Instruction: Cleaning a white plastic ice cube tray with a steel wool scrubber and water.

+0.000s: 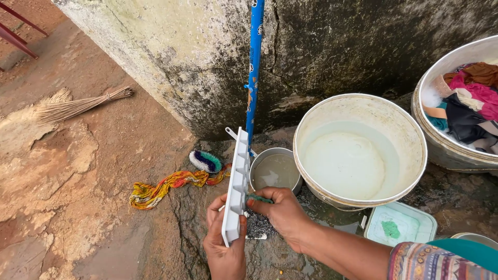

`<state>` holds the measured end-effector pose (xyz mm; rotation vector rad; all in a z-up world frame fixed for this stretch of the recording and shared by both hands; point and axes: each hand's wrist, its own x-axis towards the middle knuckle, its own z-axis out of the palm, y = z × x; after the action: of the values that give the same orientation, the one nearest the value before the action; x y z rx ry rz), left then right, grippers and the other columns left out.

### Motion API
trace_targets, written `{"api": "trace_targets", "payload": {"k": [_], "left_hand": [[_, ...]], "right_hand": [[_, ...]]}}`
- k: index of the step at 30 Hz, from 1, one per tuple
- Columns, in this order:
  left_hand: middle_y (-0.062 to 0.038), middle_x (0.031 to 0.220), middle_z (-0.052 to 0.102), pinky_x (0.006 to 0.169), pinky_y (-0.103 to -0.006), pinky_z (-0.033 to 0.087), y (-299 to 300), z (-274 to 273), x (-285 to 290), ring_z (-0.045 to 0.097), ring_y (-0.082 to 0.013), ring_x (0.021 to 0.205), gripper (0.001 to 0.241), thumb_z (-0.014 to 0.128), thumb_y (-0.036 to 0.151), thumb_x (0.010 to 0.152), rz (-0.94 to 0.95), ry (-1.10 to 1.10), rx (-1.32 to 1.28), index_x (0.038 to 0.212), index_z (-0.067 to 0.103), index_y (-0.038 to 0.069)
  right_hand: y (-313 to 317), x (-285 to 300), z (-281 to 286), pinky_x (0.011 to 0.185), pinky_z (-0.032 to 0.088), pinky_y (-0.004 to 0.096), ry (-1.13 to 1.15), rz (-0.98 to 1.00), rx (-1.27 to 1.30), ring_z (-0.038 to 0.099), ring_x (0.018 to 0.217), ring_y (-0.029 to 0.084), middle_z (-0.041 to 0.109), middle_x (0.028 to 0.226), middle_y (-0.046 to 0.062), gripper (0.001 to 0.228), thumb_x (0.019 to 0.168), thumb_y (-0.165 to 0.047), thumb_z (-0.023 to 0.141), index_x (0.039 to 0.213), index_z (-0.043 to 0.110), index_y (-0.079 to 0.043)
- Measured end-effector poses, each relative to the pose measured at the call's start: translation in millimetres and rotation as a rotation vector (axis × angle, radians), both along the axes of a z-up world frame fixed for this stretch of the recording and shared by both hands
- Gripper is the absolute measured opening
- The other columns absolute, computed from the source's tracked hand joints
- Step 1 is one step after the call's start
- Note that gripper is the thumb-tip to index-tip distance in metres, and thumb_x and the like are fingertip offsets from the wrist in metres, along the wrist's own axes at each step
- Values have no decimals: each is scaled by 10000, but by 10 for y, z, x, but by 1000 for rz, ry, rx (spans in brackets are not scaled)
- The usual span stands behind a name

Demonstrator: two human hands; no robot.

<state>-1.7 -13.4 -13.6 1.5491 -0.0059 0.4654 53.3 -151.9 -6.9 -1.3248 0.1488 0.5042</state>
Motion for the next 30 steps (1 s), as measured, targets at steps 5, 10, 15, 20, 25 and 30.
{"api": "trace_targets", "payload": {"k": [5, 10, 15, 20, 25, 30], "left_hand": [[-181, 1355, 589, 1038, -419, 476, 50, -47, 21, 588, -276, 1243, 413, 689, -95, 883, -49, -16, -21, 1294, 663, -74], [-229, 1268, 676, 980, -482, 516, 83, 249, 14, 660, -327, 1150, 505, 686, -32, 855, 5, 149, -631, 1356, 619, -27], [-153, 1196, 712, 942, -438, 537, 137, 89, 12, 687, -259, 1100, 523, 697, 7, 835, 130, 202, -565, 1347, 592, 3], [-186, 1171, 708, 932, -428, 527, 205, -180, -17, 680, -264, 1065, 473, 724, -9, 873, 113, 190, -491, 1330, 613, -60], [-204, 1205, 700, 951, -489, 550, 131, 113, 61, 692, -314, 1102, 487, 685, 7, 879, 70, 211, -561, 1349, 580, -66], [-191, 1398, 592, 958, -655, 470, 128, 471, 62, 605, -410, 1254, 605, 553, 143, 914, 53, 209, -778, 1496, 425, 37]], "right_hand": [[-75, -103, -32, 928, 513, 352, -367, -61, -126, 649, 1003, 157, 714, 1069, 94, 244, 881, -62, 716, 1115, 761, -8], [-230, -81, 65, 940, 478, 410, -1253, 97, -615, 581, 1086, 262, 626, 1157, 89, 375, 837, 13, 667, 1208, 716, -12], [-109, -154, -44, 1044, 453, 357, -755, 213, -146, 517, 1222, 265, 513, 1265, 104, 452, 933, 57, 627, 1375, 652, -35], [-132, -92, -38, 1045, 416, 370, -646, 200, -87, 526, 1201, 229, 537, 1220, 101, 388, 916, 42, 631, 1297, 677, -6], [-236, 85, -72, 933, 482, 364, -857, 286, -543, 533, 1090, 187, 572, 1108, 104, 273, 862, 18, 610, 1117, 705, -3], [-334, 254, 87, 810, 524, 316, -570, 70, -252, 624, 874, 106, 688, 939, 64, 168, 928, -125, 641, 1053, 670, -18]]}}
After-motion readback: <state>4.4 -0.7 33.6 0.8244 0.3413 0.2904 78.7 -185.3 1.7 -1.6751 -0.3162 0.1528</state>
